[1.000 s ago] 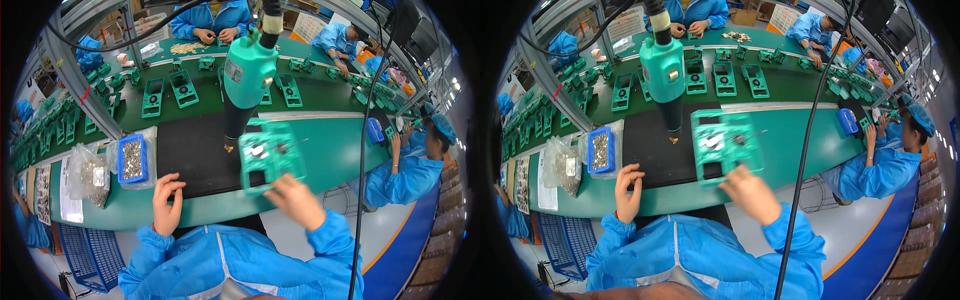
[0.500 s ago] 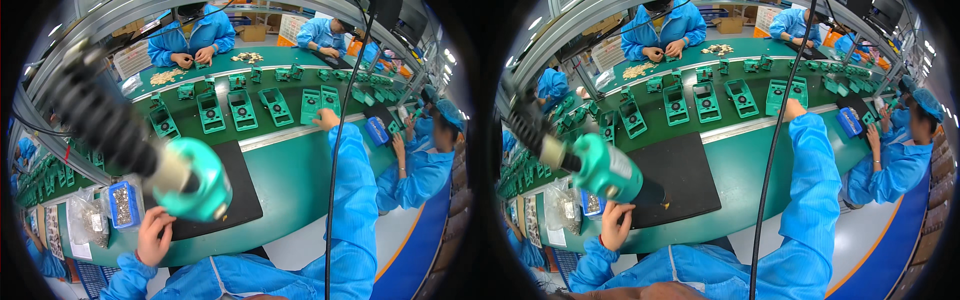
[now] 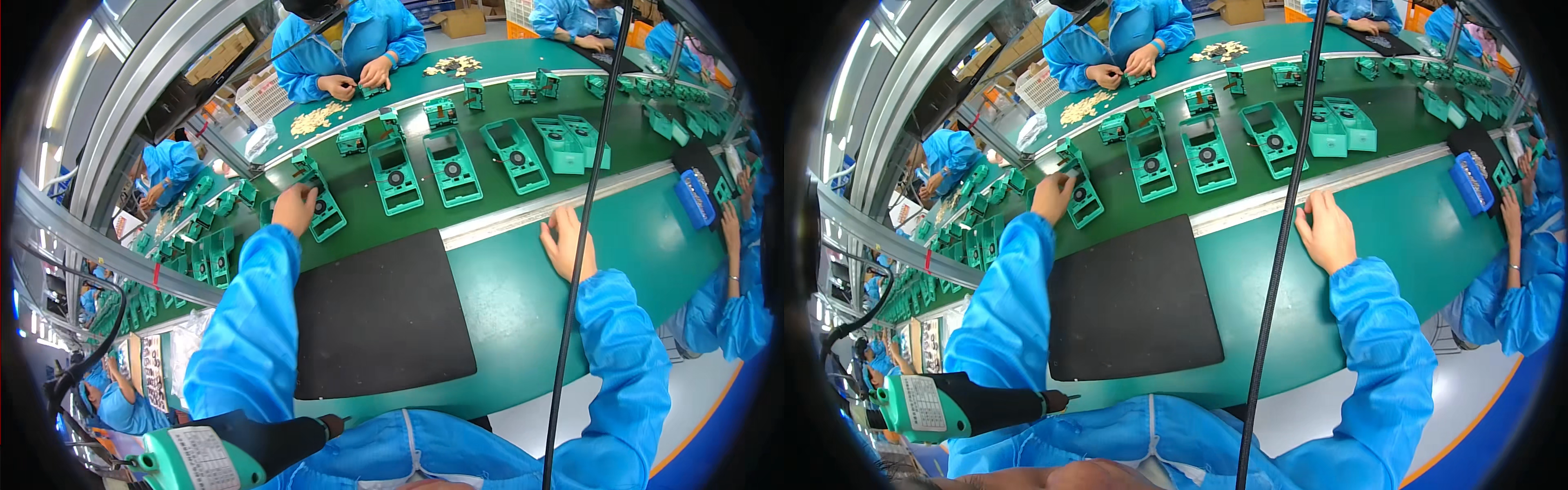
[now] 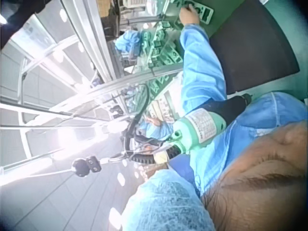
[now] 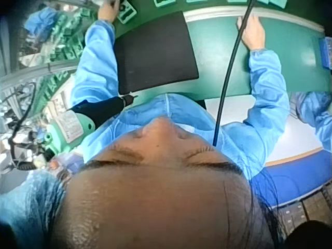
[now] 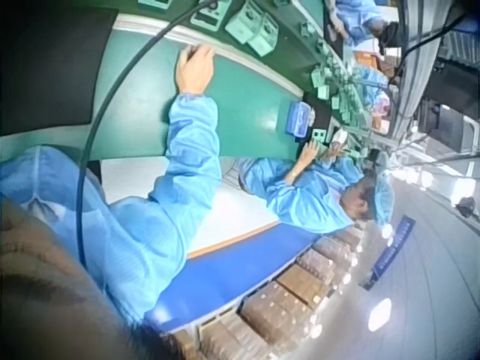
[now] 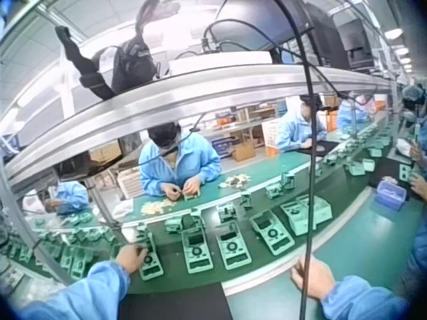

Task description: The person secures screws into green plastic housings using an electric screwdriver on an assembly line.

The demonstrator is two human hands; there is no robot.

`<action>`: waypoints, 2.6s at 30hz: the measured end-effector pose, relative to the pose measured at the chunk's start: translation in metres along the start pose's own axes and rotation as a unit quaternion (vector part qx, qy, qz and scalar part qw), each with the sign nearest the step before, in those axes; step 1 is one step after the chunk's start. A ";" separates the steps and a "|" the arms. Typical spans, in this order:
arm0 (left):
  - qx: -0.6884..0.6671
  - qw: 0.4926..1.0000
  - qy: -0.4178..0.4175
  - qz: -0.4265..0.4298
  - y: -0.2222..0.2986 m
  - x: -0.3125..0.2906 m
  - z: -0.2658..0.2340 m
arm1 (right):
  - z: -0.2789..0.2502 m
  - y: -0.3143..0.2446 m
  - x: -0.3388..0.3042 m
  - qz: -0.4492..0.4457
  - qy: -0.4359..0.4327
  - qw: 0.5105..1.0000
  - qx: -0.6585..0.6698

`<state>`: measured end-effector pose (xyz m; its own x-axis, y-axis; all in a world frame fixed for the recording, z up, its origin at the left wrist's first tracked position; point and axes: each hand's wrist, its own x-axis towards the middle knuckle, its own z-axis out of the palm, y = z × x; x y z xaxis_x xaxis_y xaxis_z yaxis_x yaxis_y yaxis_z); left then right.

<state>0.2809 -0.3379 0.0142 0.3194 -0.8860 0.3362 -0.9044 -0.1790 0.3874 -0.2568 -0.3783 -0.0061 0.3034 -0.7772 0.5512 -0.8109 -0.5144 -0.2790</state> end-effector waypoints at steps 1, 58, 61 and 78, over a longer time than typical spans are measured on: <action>0.030 0.998 -0.025 -0.053 0.002 0.014 0.008 | -0.004 -0.001 -0.001 0.011 -0.001 1.000 0.020; 0.033 0.856 -0.109 0.505 0.020 -0.373 -0.111 | -0.011 -0.256 -0.158 0.025 -0.172 0.973 0.154; -0.061 0.901 -0.087 0.421 0.021 -0.393 -0.114 | 0.000 -0.262 -0.167 0.050 -0.114 0.973 0.192; -0.155 0.869 -0.005 0.470 0.000 -0.402 -0.097 | -0.039 -0.276 -0.104 0.029 0.100 0.942 0.318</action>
<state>0.1805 0.0604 -0.0376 -0.5227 -0.5829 0.6221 -0.6441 0.7481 0.1598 -0.0842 -0.1420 0.0442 0.1162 -0.7599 0.6396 -0.3397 -0.6355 -0.6934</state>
